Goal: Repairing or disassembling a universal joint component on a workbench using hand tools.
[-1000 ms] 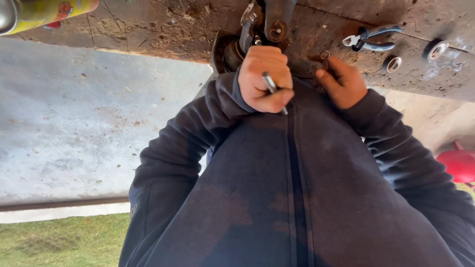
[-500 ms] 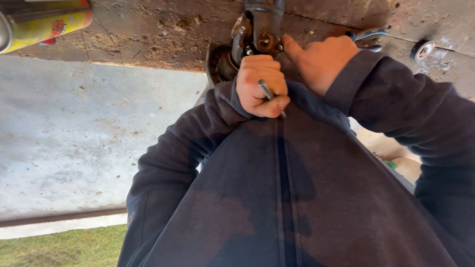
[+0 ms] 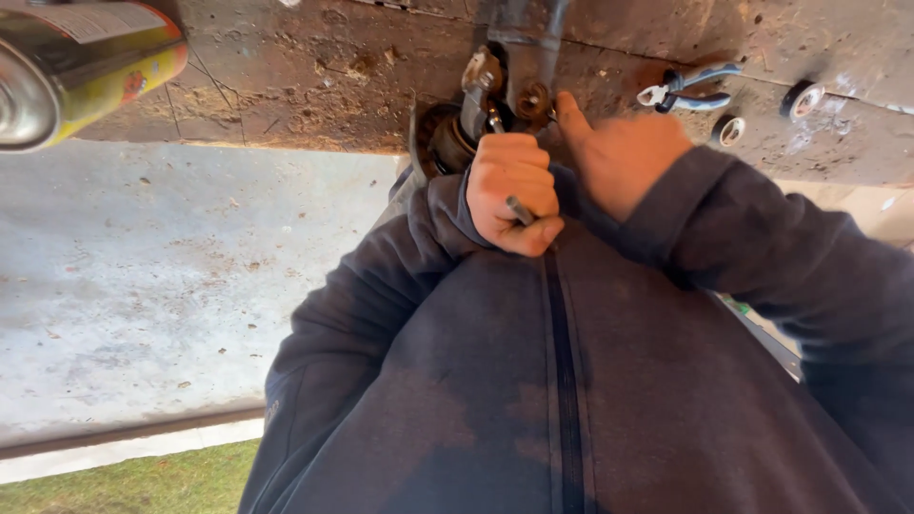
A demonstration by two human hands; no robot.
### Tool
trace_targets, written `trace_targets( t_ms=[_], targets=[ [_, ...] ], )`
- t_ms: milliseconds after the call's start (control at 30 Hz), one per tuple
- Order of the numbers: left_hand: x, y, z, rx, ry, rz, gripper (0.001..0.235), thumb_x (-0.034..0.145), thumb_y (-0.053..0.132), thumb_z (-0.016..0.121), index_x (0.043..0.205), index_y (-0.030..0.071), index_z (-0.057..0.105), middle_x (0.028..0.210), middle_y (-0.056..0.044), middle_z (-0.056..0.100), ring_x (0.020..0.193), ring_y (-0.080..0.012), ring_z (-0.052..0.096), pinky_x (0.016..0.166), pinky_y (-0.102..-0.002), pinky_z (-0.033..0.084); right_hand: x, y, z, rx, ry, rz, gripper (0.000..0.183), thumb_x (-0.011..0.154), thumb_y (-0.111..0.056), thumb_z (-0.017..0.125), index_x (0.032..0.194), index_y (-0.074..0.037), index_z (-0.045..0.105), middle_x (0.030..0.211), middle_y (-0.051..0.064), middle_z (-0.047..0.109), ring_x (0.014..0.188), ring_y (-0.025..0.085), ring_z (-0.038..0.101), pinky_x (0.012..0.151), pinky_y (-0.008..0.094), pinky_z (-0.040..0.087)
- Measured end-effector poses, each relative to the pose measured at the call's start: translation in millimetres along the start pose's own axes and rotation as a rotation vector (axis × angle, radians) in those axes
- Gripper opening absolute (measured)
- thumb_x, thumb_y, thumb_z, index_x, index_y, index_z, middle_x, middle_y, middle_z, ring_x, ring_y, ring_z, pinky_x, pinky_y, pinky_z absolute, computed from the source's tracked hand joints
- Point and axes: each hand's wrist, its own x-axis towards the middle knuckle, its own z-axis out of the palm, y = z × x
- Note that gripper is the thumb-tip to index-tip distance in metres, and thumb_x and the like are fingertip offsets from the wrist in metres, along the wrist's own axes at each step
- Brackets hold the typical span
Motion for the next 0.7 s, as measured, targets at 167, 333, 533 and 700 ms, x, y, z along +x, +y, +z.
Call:
trace_targets(
  t_ms=[167, 333, 533, 700],
  targets=[
    [0, -1, 0, 0.029, -0.016, -0.027, 0.025, 0.081, 0.016, 0.073, 0.064, 0.013, 0.055, 0.06, -0.001, 0.047, 0.054, -0.0242, 0.047, 0.055, -0.04, 0.033, -27, -3, 12, 0.062, 0.038, 0.112, 0.067, 0.096, -0.023, 0.053, 0.16, -0.012, 0.037, 0.085, 0.014, 0.073, 0.063, 0.033, 0.07, 0.051, 0.045, 0.052],
    [4, 0, -6, -0.035, -0.043, -0.032, 0.027, 0.088, 0.016, 0.072, 0.067, 0.012, 0.057, 0.061, -0.002, 0.047, 0.054, -0.024, 0.047, 0.055, -0.04, 0.033, -25, 32, 57, 0.268, 0.363, 0.033, 0.047, 0.097, -0.022, 0.061, 0.142, -0.011, 0.055, 0.088, 0.011, 0.073, 0.062, 0.033, 0.068, 0.05, 0.044, 0.049],
    [-3, -4, -6, -0.107, 0.009, -0.086, 0.023, 0.086, 0.017, 0.07, 0.067, 0.013, 0.059, 0.059, 0.0, 0.048, 0.051, -0.0214, 0.043, 0.053, -0.039, 0.031, 59, 97, 105, 0.122, 0.512, -0.381, 0.027, 0.09, -0.02, 0.069, 0.115, -0.01, 0.07, 0.068, 0.008, 0.058, 0.058, 0.028, 0.058, 0.05, 0.041, 0.042],
    [0, 0, -11, -0.108, -0.07, -0.064, 0.022, 0.086, 0.016, 0.071, 0.07, 0.013, 0.057, 0.061, -0.001, 0.049, 0.054, -0.0238, 0.046, 0.054, -0.041, 0.033, 133, 124, 122, -0.014, 1.016, -0.826, 0.014, 0.091, -0.007, 0.068, 0.103, -0.003, 0.072, 0.073, 0.006, 0.051, 0.065, 0.025, 0.052, 0.061, 0.039, 0.042]
  ],
)
